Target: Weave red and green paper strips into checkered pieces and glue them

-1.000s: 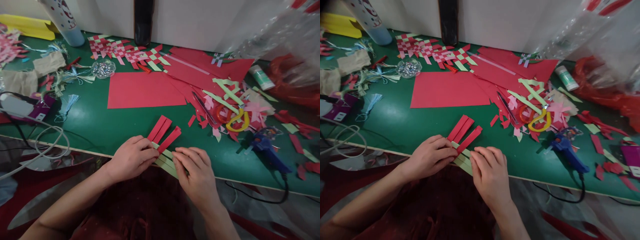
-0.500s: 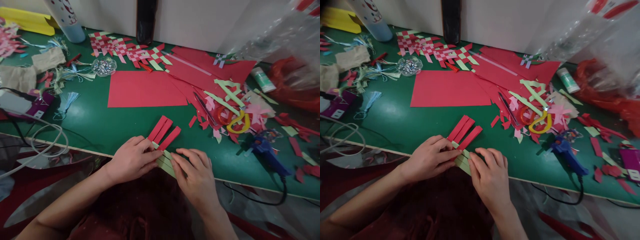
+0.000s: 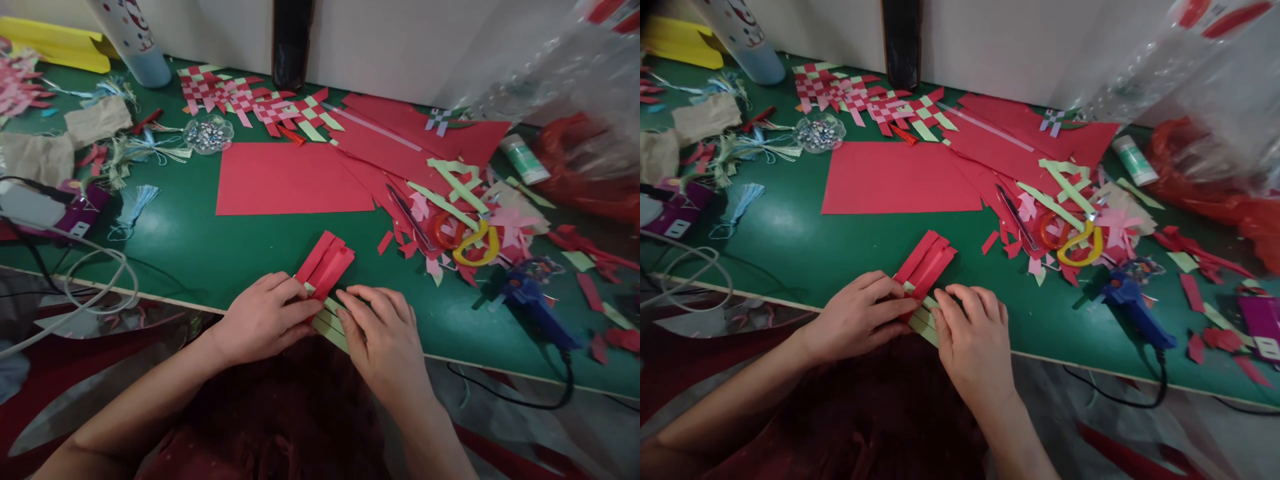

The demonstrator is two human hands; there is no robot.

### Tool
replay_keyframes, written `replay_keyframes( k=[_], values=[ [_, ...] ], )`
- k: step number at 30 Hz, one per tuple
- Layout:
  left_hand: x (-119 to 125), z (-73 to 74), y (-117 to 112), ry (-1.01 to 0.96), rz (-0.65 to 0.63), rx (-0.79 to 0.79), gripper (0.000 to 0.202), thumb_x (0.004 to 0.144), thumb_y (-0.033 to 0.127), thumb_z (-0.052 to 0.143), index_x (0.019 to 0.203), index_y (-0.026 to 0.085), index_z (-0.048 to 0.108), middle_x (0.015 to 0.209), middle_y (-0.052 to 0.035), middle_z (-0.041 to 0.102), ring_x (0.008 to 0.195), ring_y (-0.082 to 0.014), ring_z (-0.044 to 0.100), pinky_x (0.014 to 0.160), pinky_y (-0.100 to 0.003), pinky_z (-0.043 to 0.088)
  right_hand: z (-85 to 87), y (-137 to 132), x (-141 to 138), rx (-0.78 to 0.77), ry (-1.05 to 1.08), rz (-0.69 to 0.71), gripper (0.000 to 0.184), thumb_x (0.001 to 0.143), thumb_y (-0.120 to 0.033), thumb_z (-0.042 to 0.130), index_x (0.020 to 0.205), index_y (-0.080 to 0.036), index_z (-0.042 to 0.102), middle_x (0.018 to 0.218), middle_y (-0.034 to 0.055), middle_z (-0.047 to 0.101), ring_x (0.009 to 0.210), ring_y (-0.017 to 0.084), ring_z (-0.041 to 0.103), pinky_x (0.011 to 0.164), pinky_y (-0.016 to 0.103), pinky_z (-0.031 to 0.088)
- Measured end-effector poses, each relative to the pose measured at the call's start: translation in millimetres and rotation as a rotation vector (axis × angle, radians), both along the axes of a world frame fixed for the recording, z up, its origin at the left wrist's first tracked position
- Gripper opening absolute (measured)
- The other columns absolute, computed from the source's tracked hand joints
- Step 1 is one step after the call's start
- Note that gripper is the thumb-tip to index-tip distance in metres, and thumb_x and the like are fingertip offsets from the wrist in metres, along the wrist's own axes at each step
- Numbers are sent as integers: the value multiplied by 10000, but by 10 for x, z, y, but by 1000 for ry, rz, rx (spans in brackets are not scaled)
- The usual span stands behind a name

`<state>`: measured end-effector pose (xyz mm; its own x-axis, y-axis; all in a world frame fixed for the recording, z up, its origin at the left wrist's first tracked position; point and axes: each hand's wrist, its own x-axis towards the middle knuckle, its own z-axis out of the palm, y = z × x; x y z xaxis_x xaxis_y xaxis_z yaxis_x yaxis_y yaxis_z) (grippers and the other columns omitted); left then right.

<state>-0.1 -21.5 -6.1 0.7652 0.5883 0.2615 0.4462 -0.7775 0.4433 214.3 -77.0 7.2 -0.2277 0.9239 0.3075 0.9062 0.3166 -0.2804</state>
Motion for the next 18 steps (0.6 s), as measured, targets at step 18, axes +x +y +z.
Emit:
replay_keyframes(
  k=[18],
  values=[
    [-62, 80, 42, -32, 110, -78, 454, 899, 247, 622, 1287, 143, 412, 1260, -142, 555, 1273, -293, 459, 1098, -545, 397, -110, -145, -131, -19, 108, 51, 292, 912, -269, 611, 1180, -153, 601, 1118, 97, 707, 1088, 270, 569, 929, 427, 435]
  ],
)
